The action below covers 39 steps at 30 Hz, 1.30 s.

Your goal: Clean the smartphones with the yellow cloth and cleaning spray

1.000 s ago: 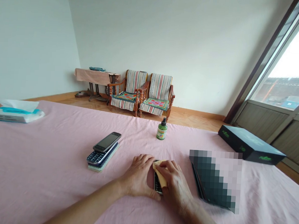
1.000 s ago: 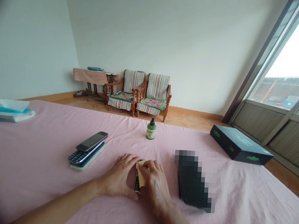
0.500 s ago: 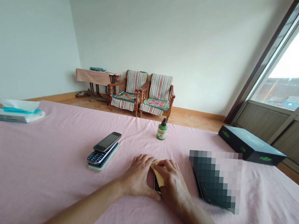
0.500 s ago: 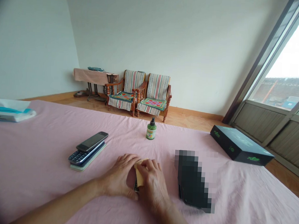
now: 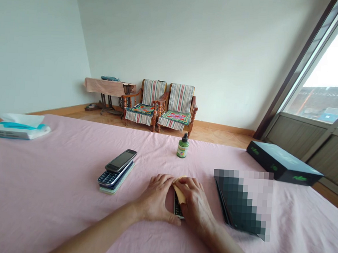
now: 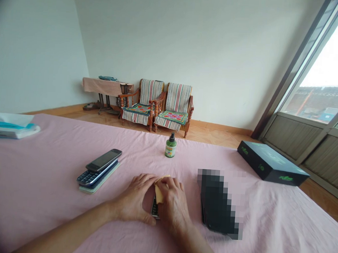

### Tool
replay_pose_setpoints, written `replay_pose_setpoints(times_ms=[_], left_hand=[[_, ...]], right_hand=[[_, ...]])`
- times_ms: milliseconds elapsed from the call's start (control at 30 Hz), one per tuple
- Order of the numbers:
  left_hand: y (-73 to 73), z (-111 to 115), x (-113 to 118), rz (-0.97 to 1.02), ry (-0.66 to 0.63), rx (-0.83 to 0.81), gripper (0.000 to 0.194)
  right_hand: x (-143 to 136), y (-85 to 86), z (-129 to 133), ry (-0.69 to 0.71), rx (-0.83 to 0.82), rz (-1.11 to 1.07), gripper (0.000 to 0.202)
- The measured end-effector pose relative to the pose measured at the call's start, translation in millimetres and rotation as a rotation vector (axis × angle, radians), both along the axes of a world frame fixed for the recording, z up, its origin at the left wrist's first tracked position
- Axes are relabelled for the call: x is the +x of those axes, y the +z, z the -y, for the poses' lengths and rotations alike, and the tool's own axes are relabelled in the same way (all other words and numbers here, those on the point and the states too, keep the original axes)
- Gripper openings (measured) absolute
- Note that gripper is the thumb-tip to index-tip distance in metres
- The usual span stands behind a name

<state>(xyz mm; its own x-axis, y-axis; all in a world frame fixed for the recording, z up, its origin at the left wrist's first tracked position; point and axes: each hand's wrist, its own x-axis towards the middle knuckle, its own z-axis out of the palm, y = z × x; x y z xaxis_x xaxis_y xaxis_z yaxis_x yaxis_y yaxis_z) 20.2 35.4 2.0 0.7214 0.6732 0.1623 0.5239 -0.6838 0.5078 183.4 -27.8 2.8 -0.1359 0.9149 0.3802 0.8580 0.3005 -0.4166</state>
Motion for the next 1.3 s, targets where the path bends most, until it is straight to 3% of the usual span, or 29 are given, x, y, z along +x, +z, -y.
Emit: replay_pose_setpoints(times_ms=[167,367,533,633,800,867,1033,1300], left_hand=[[2.3,0.4,0.7,-0.017,0.028,-0.019,0.099],[0.8,-0.6,2.8,0.005,0.027,-0.013,0.097],[3.8,1.5,2.1,-0.024,0.02,-0.018,0.096],[3.6,1.5,1.7,-0.023,0.024,-0.013,0.095],[-0.7,-0.4,1.6,0.006,0.044,-0.01,0.095],[-0.3,-0.3,1.8,0.008,0.042,-0.011,0.095],[4.1,1.9,2.4,0.001,0.024,-0.008,0.091],[-2.7,-2.3,1.8,0.007,0.023,0.017,0.095]], right_hand=[[1.4,-3.7,-1.0,-0.107,0.029,0.045,0.06],[-7.4,-0.2,2.3,0.021,0.021,0.002,0.058],[1.3,-0.9,-5.6,-0.056,0.023,0.014,0.063],[4.4,-1.1,-2.5,-0.017,0.031,-0.017,0.063],[0.3,-1.3,11.1,0.067,0.009,-0.067,0.047],[-1.0,-2.1,10.5,0.044,0.011,-0.064,0.046],[-0.3,-2.0,-0.6,-0.007,0.011,-0.01,0.063],[0.8,-0.2,3.6,-0.001,-0.026,-0.001,0.055]])
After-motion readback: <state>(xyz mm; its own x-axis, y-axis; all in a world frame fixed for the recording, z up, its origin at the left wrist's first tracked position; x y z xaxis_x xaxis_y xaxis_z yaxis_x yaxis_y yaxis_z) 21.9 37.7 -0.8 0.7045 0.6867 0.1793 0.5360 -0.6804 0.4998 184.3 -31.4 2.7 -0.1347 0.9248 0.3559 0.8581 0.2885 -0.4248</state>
